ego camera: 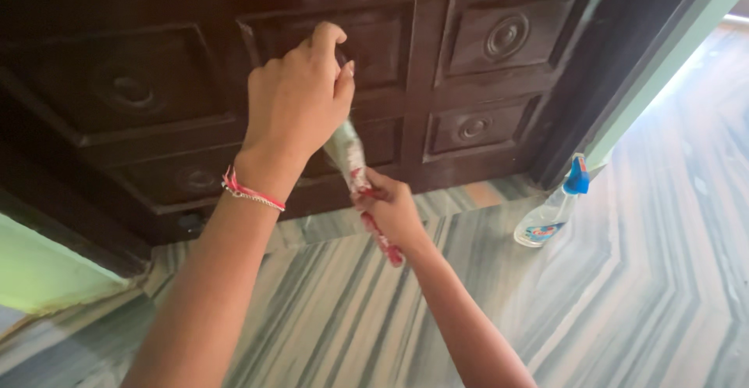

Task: The person cleans a dark brown wooden door with carved panels using a brush and a spray bottle. They scrub the surface with the brush, occasionally spraying liquid onto the door and wiping it down.

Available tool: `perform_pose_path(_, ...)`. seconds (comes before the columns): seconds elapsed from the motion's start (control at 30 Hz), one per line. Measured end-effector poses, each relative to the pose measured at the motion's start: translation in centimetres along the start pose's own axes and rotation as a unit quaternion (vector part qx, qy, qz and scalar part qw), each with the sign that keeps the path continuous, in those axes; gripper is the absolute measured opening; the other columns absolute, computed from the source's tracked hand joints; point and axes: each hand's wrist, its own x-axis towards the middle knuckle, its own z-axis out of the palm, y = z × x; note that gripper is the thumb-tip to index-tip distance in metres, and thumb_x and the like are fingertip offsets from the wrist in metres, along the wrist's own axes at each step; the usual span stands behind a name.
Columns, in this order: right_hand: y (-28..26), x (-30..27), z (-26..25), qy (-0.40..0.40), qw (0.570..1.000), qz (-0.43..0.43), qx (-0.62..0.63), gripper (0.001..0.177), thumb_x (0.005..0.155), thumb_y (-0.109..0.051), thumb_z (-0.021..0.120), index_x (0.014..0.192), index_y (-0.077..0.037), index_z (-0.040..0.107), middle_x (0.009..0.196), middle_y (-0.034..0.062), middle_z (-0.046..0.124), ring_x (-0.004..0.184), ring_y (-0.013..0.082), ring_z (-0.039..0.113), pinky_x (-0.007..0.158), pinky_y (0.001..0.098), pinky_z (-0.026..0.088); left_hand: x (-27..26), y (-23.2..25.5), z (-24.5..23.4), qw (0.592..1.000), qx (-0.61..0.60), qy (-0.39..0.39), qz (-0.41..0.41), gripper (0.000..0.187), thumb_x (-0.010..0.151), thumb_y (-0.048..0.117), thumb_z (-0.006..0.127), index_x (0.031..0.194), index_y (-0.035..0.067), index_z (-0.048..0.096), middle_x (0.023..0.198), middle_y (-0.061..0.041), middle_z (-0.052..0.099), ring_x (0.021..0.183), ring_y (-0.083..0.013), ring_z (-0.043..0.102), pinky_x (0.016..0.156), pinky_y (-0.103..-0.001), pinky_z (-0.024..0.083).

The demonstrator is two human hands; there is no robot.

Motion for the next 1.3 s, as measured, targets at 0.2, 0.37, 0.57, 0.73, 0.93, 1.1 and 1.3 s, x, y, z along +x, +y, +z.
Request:
perform_pose_path(0.2, 0.2, 0.5, -4.6, 0.171, 0.985, 0.002, 0.035, 0.031, 0.092, 0.004, 0.056, 0.115, -0.006, 0.073, 0.081, 0.0017, 0.069, 0.063, 0.0063, 0.059, 0.053, 0.0245, 0.046, -0.4, -0.5, -2.4, 1.000, 0.012, -0.004, -0.012, 0.026, 0.098, 0.023, 0.069, 0.118, 0.009, 0.060, 0.083, -0.003, 0.075, 0.065, -0.0295, 0.071, 0.052, -0.045, 0.051)
perform_pose_path(0.37, -0.3, -0.8, -1.4, 0.125, 0.990, 0.068, -0.024, 0.023, 0.095, -0.006, 0.063, 0.116, -0.001, 0.070, 0.073, 0.0041, 0.064, 0.053, 0.0088, 0.052, 0.045, 0.0268, 0.039, -0.6, -0.9, -2.0, 1.000, 0.015, -0.011, -0.012, 0.025, 0.099, 0.023, 0.069, 0.117, 0.008, 0.060, 0.085, -0.005, 0.075, 0.068, -0.0305, 0.072, 0.053, -0.046, 0.052)
perform_pose_path(0.57, 0.7, -1.7, 1.6, 0.058, 0.998, 0.037, -0.005, 0.055, 0.090, -0.005, 0.068, 0.144, -0.010, 0.057, 0.071, -0.0008, 0.060, 0.053, 0.0065, 0.047, 0.046, 0.0254, 0.038, 0.5, 1.0, -0.9, 1.000, -0.019, 0.005, 0.014, 0.024, 0.098, 0.022, 0.068, 0.116, 0.009, 0.059, 0.092, -0.006, 0.077, 0.069, -0.0314, 0.072, 0.055, -0.045, 0.054)
perform_pose_path(0.73, 2.5, -0.8, -3.4, 0.181, 0.983, 0.014, -0.003, 0.042, 0.094, -0.002, 0.059, 0.135, -0.004, 0.065, 0.083, 0.0002, 0.070, 0.061, 0.0052, 0.058, 0.052, 0.0249, 0.045, 0.2, 0.3, -1.5, 1.000, -0.011, -0.005, 0.000, 0.024, 0.098, 0.024, 0.069, 0.116, 0.010, 0.059, 0.086, -0.005, 0.076, 0.069, -0.0311, 0.073, 0.056, -0.046, 0.054)
perform_pose_path(0.93, 1.8, 0.4, -0.4, 0.188, 0.968, 0.003, -0.166, 0.029, 0.094, -0.004, 0.062, 0.123, 0.000, 0.067, 0.078, 0.0092, 0.070, 0.060, 0.0160, 0.065, 0.054, 0.0324, 0.050, -0.2, 0.2, 0.2, 0.998, -0.032, -0.041, -0.026, 0.023, 0.096, 0.024, 0.069, 0.113, 0.011, 0.060, 0.086, -0.004, 0.077, 0.071, -0.0311, 0.073, 0.057, -0.047, 0.054)
perform_pose_path(1.1, -0.5, -2.0, 3.4, -0.013, 0.981, 0.061, -0.185, 0.046, 0.087, -0.009, 0.069, 0.133, -0.010, 0.066, 0.066, 0.0105, 0.064, 0.054, 0.0154, 0.061, 0.053, 0.0318, 0.049, 1.2, 2.5, 2.2, 0.998, -0.053, 0.005, 0.014, 0.023, 0.097, 0.024, 0.068, 0.114, 0.011, 0.059, 0.090, -0.006, 0.077, 0.073, -0.0318, 0.073, 0.057, -0.047, 0.054)
perform_pose_path(1.3, -0.9, 0.4, -3.0, 0.021, 0.994, 0.104, 0.024, 0.050, 0.087, -0.001, 0.066, 0.136, -0.012, 0.070, 0.087, 0.0029, 0.074, 0.065, 0.0076, 0.063, 0.058, 0.0247, 0.052, 1.4, 2.8, 0.6, 0.999, -0.046, -0.010, -0.001, 0.023, 0.098, 0.027, 0.067, 0.113, 0.011, 0.061, 0.082, -0.004, 0.076, 0.068, -0.0310, 0.072, 0.054, -0.047, 0.052)
